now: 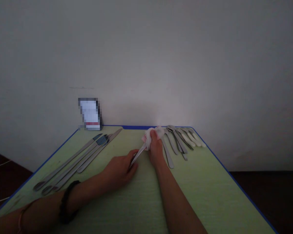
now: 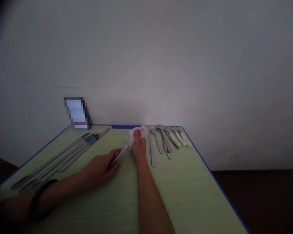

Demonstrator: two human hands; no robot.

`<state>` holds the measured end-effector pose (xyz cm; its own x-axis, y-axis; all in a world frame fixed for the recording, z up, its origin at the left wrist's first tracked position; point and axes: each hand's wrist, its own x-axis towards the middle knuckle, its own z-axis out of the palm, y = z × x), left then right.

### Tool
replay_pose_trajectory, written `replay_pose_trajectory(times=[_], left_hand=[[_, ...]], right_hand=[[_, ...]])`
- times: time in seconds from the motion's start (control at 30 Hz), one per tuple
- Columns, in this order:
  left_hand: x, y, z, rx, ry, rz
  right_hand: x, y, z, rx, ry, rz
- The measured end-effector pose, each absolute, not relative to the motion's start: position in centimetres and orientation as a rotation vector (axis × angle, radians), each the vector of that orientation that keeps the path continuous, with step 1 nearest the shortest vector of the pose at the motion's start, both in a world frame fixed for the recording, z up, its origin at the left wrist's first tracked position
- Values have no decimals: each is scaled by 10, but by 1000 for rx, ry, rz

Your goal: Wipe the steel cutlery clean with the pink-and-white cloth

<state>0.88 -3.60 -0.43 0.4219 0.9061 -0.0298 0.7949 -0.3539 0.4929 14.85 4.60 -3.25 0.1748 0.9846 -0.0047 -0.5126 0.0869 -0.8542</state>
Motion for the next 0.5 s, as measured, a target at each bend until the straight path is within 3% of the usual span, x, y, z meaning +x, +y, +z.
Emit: replay_pose_trajectory(times=[0.23, 0.5], left_hand=[[3, -28, -2, 2300, 1458, 242], [-1, -24, -4, 2208, 1363, 358]], right_hand=[[149, 34, -22, -834, -1064, 1436], [144, 31, -23, -1004, -1146, 1260]])
